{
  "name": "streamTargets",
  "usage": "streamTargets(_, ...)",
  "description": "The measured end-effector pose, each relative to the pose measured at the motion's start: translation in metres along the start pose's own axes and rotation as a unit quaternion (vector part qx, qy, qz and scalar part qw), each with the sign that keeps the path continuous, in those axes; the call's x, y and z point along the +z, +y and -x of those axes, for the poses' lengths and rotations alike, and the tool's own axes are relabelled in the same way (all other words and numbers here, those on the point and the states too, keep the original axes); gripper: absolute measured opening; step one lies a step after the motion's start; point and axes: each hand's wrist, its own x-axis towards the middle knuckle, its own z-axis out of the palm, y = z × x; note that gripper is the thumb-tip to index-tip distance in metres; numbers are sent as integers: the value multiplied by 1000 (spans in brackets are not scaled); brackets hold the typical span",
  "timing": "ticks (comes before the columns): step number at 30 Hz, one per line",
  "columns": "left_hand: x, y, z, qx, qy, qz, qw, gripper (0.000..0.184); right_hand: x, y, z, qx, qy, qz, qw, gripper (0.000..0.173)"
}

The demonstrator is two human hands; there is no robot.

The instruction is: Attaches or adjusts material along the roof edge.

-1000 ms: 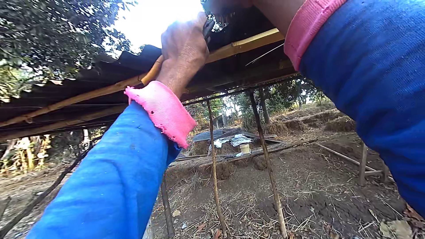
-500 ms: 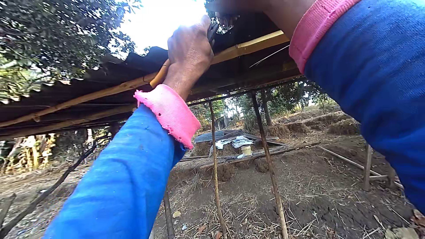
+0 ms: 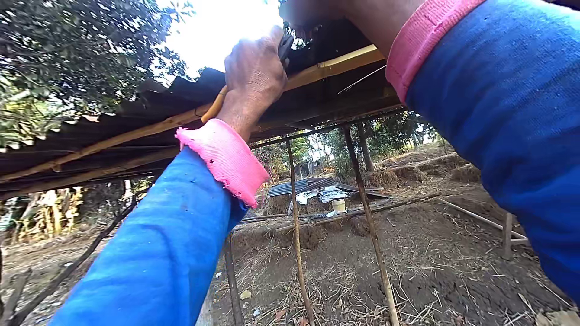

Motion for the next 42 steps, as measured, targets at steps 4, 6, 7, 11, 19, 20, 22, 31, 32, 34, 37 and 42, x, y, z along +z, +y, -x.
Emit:
streamTargets(4, -12, -12, -10, 35, -29, 28, 999, 32, -2, -2, 11, -1, 19, -62, 998, 7)
streamTargets(6, -35, 3, 5, 31, -56, 18, 998, 26, -2, -5, 17, 23, 37, -73, 996, 7)
streamTargets(7, -55, 19, 20, 14, -89, -1, 996, 23, -4, -8, 21, 33, 37, -75, 996, 8)
streamTargets(11, -46, 12, -1, 71, -56, 29, 995, 27, -4, -8, 22, 6, 47, -47, 998, 13)
streamTargets(19, -18, 24, -25, 56, -45, -6, 997, 30, -5, 33, -26, -107, 132, 33, 985, 9)
streamTargets(20, -14, 21, -25, 61, -31, -3, 998, 30, -5, 37, -36, -107, 118, 9, 987, 9)
streamTargets(22, -3, 14, -26, 79, -1, 23, 997, 29, -2, 39, -44, -102, 112, -52, 987, 9)
streamTargets(31, 30, 5, -27, 95, 82, 203, 971, 22, 1, 51, -37, -115, 178, 72, 975, 9)
streamTargets(32, 32, 5, -27, 94, 87, 216, 968, 22, 3, 48, -38, -99, 179, 60, 977, 9)
streamTargets(34, 35, 5, -27, 90, 91, 233, 964, 23, 3, 46, -37, -90, 140, -5, 986, 8)
streamTargets(37, 36, 5, -26, 79, 92, 239, 963, 22, 5, 51, -35, -114, 111, -123, 979, 7)
streamTargets(42, 36, 8, -23, 61, 91, 253, 961, 27, 2, 43, -34, -64, 65, -43, 995, 22)
